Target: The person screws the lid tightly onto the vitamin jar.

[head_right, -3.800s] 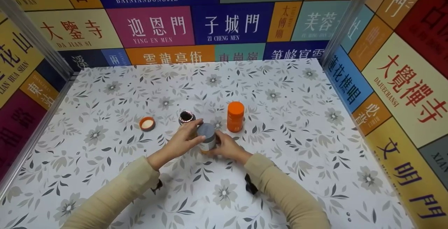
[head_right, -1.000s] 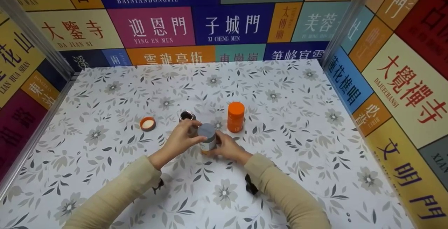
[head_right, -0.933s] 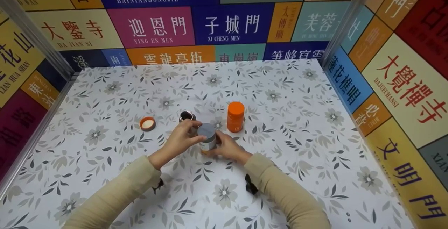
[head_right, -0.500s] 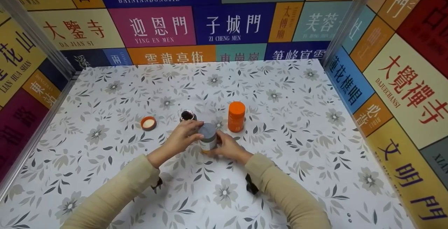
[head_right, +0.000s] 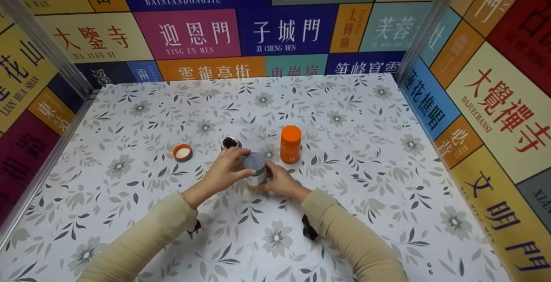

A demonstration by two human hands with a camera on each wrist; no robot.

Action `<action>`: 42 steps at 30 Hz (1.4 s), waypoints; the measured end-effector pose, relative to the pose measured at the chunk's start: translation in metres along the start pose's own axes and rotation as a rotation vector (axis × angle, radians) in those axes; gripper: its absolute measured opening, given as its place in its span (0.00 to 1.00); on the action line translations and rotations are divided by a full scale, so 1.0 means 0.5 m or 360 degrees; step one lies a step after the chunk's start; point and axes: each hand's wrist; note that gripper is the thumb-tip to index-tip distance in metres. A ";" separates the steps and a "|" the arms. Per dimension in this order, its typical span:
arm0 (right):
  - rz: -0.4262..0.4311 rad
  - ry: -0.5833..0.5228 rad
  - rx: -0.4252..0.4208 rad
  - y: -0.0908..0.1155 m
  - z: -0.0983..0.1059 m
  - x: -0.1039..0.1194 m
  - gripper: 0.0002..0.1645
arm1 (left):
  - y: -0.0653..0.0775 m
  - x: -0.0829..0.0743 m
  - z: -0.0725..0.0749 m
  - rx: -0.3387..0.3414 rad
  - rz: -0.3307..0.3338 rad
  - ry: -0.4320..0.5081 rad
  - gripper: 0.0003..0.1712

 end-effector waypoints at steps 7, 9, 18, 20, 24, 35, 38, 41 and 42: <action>0.0011 0.0020 0.0027 0.000 0.001 0.000 0.49 | 0.000 -0.005 -0.009 -0.0066 0.0117 0.0016 0.32; -0.0010 0.0029 0.0027 0.001 0.001 0.000 0.50 | 0.000 -0.005 -0.007 -0.0053 0.0098 0.0018 0.32; -0.0097 0.0035 0.0016 0.002 0.003 0.001 0.49 | -0.004 0.001 0.008 0.0066 -0.0011 0.0049 0.32; -0.0110 0.0003 0.0019 0.000 0.003 -0.001 0.48 | -0.005 0.002 0.010 0.0091 -0.0014 0.0081 0.32; -0.0103 -0.0022 0.0028 -0.001 0.002 -0.002 0.48 | -0.004 0.006 0.013 0.0132 -0.0021 0.0089 0.31; -0.0047 0.0017 0.0004 0.003 0.002 -0.001 0.47 | 0.003 0.005 0.008 0.0002 -0.0072 0.0107 0.28; -0.0047 0.0039 -0.0010 0.003 0.001 -0.002 0.47 | 0.005 0.003 0.003 -0.0097 -0.0002 0.0089 0.28; -0.0048 0.0052 -0.0013 0.003 0.000 -0.001 0.47 | 0.006 0.001 -0.001 -0.0121 0.0049 0.0050 0.28; -0.0054 0.0050 -0.0009 0.003 0.000 -0.001 0.47 | 0.006 0.000 -0.001 -0.0118 0.0061 0.0051 0.27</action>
Point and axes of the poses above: each hand's wrist, its own y-axis away from the middle knuckle, its own z-axis out of the back of the hand, x = y × z, and after that the axes turned 8 degrees about y, right-handed
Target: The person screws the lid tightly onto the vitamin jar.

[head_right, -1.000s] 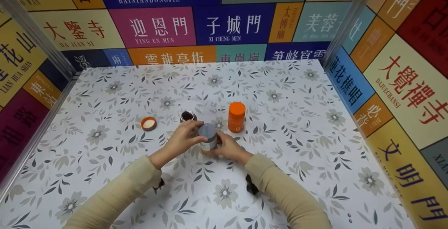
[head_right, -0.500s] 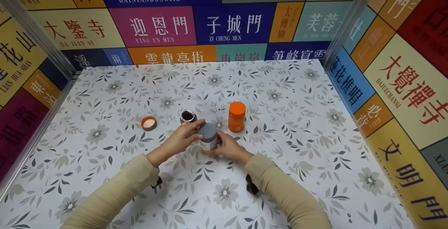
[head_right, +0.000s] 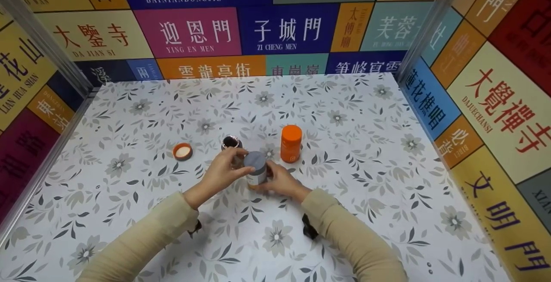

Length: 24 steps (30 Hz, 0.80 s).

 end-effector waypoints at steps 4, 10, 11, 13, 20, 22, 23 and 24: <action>-0.0026 -0.0009 0.0019 -0.001 0.001 0.001 0.50 | -0.003 0.000 0.002 0.0023 -0.0007 0.0012 0.26; -0.0023 -0.0011 0.0028 0.006 0.008 0.026 0.49 | -0.008 0.004 0.010 0.0099 -0.0095 0.0042 0.25; -0.0020 -0.0008 0.0030 0.007 0.009 0.026 0.49 | -0.009 0.005 0.011 0.0107 -0.0108 0.0045 0.25; -0.0038 -0.0001 0.0033 0.006 0.009 0.027 0.50 | -0.011 0.007 0.013 0.0129 -0.0121 0.0065 0.24; -0.0022 -0.0043 0.0039 -0.003 0.003 -0.003 0.51 | -0.015 0.008 0.021 0.0208 -0.0123 0.0066 0.20; -0.0005 -0.0046 0.0035 -0.003 0.003 -0.002 0.51 | -0.013 0.005 0.020 0.0191 -0.0102 0.0022 0.20; 0.0005 -0.0051 0.0037 -0.003 0.002 -0.002 0.51 | -0.011 0.002 0.018 0.0178 -0.0085 -0.0003 0.22; 0.0019 -0.0055 0.0038 -0.003 0.001 -0.003 0.51 | -0.010 0.000 0.016 0.0164 -0.0061 -0.0027 0.23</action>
Point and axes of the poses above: each hand's wrist, its own y-axis away from the middle knuckle, its own z-axis out of the back of the hand, x = y × z, and after that the axes turned 8 degrees about y, right-handed
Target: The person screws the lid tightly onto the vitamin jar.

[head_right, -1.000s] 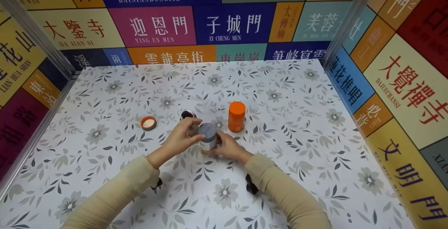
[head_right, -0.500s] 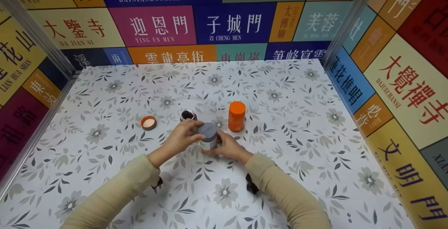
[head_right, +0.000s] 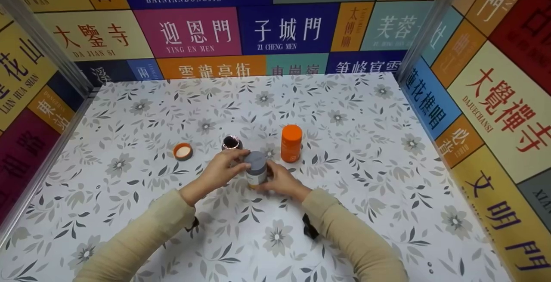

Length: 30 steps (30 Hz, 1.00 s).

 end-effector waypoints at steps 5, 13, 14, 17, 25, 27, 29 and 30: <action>0.0051 -0.0057 0.0018 -0.003 -0.003 -0.004 0.49 | 0.003 -0.012 -0.018 -0.0060 0.0110 -0.0069 0.34; 0.0032 0.0064 -0.0009 0.000 0.000 0.000 0.48 | 0.000 -0.012 -0.022 -0.0064 0.0069 -0.0066 0.31; 0.0027 0.0090 -0.0018 0.001 0.001 0.000 0.48 | -0.001 -0.011 -0.021 -0.0047 0.0049 -0.0066 0.31; 0.0019 0.0135 -0.0030 0.002 0.001 0.000 0.49 | -0.005 -0.006 -0.017 0.0004 0.0006 -0.0079 0.31; 0.0028 0.0075 0.0002 -0.002 0.005 0.001 0.49 | -0.016 0.004 -0.005 0.0105 -0.0103 -0.0150 0.31; 0.0035 0.0078 0.0013 -0.003 0.006 0.000 0.49 | -0.017 0.006 -0.003 0.0121 -0.0121 -0.0166 0.31; 0.0043 0.0088 0.0021 -0.004 0.007 0.000 0.49 | -0.018 0.007 -0.001 0.0134 -0.0136 -0.0176 0.31; 0.0043 0.0086 0.0025 -0.004 0.008 -0.001 0.48 | -0.019 0.008 -0.001 0.0138 -0.0144 -0.0180 0.31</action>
Point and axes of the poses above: each hand's wrist, its own y-axis away from the middle knuckle, its own z-axis out of the back of the hand, x = y × z, and after that the axes turned 8 degrees about y, right-handed
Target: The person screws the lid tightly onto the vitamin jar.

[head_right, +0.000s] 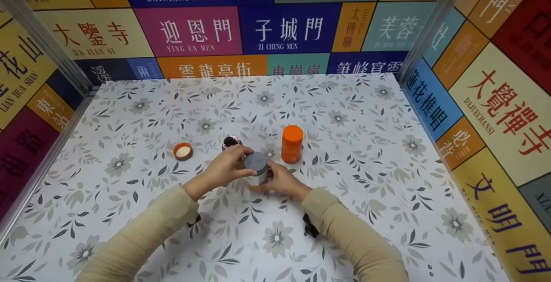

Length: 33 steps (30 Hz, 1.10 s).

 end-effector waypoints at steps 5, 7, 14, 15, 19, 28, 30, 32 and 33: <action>-0.0022 -0.0019 0.0012 0.001 0.001 0.001 0.48 | -0.001 0.003 0.000 0.0017 -0.0010 0.0003 0.31; -0.0031 -0.0019 0.0005 0.002 0.002 0.001 0.48 | -0.001 0.003 -0.001 0.0019 -0.0013 0.0006 0.31; 0.0043 -0.0002 0.0013 0.001 0.002 0.004 0.45 | 0.006 0.005 -0.010 -0.0059 -0.0033 0.0035 0.30; 0.0055 0.0011 0.0013 0.002 0.002 0.006 0.45 | 0.009 0.005 -0.013 -0.0078 -0.0030 0.0042 0.30; 0.0066 0.0068 0.0000 0.010 0.005 0.039 0.44 | 0.023 0.006 -0.025 -0.0184 -0.0021 0.0041 0.31; -0.0056 0.0137 -0.0173 -0.012 -0.008 0.024 0.45 | 0.069 0.033 -0.008 -0.0455 0.0005 0.0067 0.30; -0.0094 0.0166 -0.0239 -0.017 -0.009 0.026 0.44 | 0.080 0.046 0.002 -0.0483 0.0038 0.0094 0.29; -0.0147 0.0200 -0.0300 -0.023 -0.011 0.026 0.44 | 0.091 0.061 0.011 -0.0506 0.0075 0.0119 0.28; -0.0182 0.0219 -0.0328 -0.027 -0.012 0.026 0.43 | 0.096 0.068 0.015 -0.0518 0.0097 0.0124 0.28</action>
Point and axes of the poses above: each hand's wrist, its own y-axis away from the middle knuckle, its own z-axis out of the back of the hand, x = y × z, and after that the axes turned 8 degrees about y, right-handed
